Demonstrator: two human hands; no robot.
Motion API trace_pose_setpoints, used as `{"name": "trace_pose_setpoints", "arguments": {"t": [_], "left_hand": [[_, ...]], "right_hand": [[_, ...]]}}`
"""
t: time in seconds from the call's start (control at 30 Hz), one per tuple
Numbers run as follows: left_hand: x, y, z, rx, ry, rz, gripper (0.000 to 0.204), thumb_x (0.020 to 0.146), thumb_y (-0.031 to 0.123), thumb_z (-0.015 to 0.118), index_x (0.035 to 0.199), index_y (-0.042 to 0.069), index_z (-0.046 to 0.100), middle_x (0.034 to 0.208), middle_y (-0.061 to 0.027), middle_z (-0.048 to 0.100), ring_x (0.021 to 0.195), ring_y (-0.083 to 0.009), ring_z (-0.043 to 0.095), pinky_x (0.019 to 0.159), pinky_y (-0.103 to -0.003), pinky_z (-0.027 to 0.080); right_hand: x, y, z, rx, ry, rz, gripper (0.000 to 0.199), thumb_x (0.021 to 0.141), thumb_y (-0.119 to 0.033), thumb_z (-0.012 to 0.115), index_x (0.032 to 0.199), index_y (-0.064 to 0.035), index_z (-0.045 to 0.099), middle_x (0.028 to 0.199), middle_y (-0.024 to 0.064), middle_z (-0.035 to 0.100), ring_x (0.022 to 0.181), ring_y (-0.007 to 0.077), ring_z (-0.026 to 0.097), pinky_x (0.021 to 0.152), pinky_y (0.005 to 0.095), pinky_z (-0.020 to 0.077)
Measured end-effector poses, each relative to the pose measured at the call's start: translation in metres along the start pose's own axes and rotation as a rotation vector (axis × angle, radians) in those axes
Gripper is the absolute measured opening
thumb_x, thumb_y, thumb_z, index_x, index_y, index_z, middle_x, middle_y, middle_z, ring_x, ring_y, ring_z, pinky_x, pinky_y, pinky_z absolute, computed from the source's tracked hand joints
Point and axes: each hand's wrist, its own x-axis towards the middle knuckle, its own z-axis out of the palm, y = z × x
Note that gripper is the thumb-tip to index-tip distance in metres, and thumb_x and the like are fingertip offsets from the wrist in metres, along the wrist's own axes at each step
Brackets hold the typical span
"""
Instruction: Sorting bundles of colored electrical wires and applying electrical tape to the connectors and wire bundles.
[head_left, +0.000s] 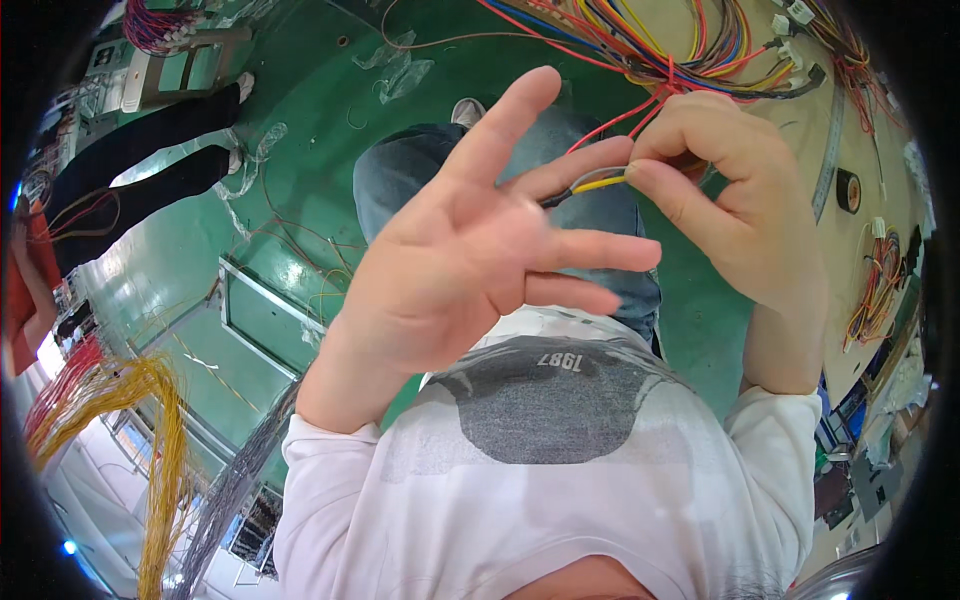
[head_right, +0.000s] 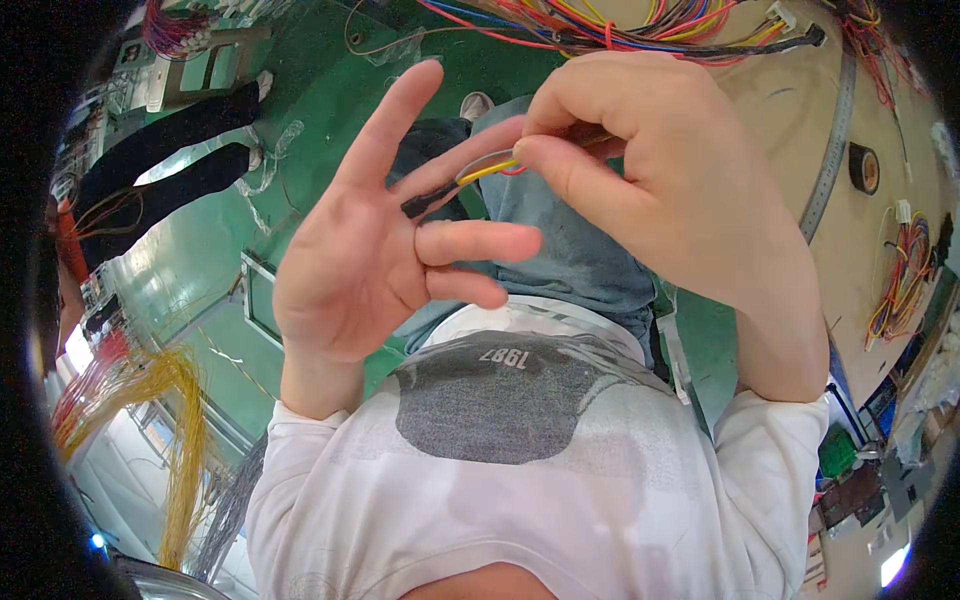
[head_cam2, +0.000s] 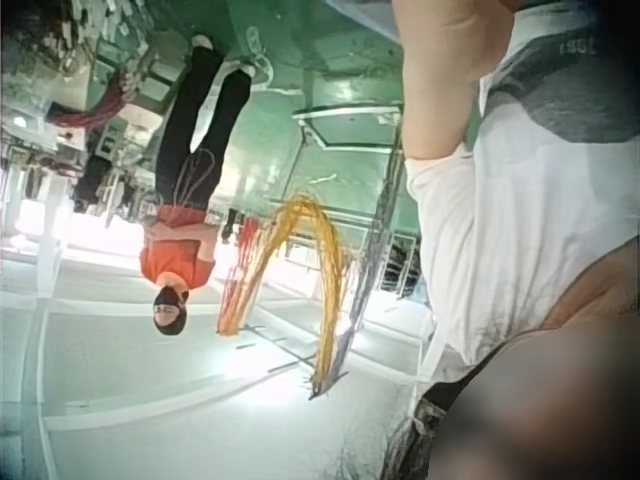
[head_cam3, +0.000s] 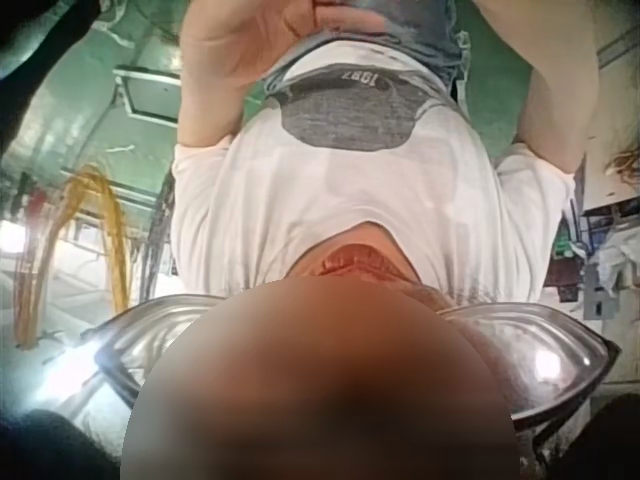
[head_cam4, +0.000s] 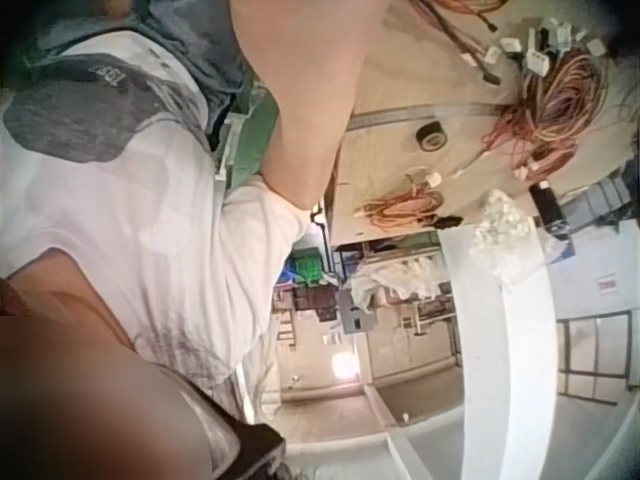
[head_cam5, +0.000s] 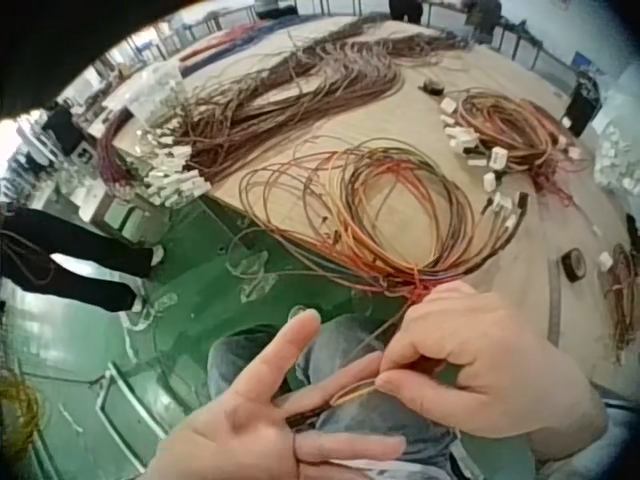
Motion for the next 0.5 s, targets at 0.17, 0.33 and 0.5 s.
{"name": "trace_pose_setpoints", "arguments": {"t": [0.17, 0.33, 0.5], "left_hand": [[0.000, -0.010, 0.009, 0.077, 0.311, 0.081, 0.057, 0.084, 0.002, 0.040, 0.134, 0.006, 0.012, 0.126, -0.0297, 0.031, 0.102, -0.0315, 0.052, 0.079, -0.033, 0.049], [-0.001, -0.005, 0.009, 0.069, 0.370, 0.084, 0.052, 0.085, 0.002, 0.037, 0.132, -0.001, 0.014, 0.123, -0.0319, 0.033, 0.102, -0.0315, 0.052, 0.080, -0.032, 0.050], [0.000, -0.001, 0.007, -0.046, 0.341, 0.048, 0.051, 0.085, 0.001, 0.036, 0.131, -0.003, 0.014, 0.124, -0.0334, 0.030, 0.102, -0.0325, 0.051, 0.080, -0.033, 0.050]], "right_hand": [[0.001, -0.001, 0.003, -0.062, -0.031, 0.002, 0.005, 0.071, -0.001, 0.058, 0.070, 0.0007, 0.053, 0.063, 0.0049, 0.049, 0.057, 0.0136, 0.046, 0.051, 0.0240, 0.0352], [0.000, 0.011, 0.004, 0.000, 0.032, -0.157, 0.014, 0.066, 0.001, 0.064, 0.079, -0.0002, 0.059, 0.068, 0.0060, 0.053, 0.063, 0.0173, 0.050, 0.057, 0.0263, 0.0410], [-0.002, 0.019, -0.001, -0.093, 0.047, -0.358, 0.017, 0.063, -0.001, 0.067, 0.078, -0.0010, 0.060, 0.071, 0.0058, 0.055, 0.065, 0.0213, 0.051, 0.067, 0.0315, 0.0426]]}}
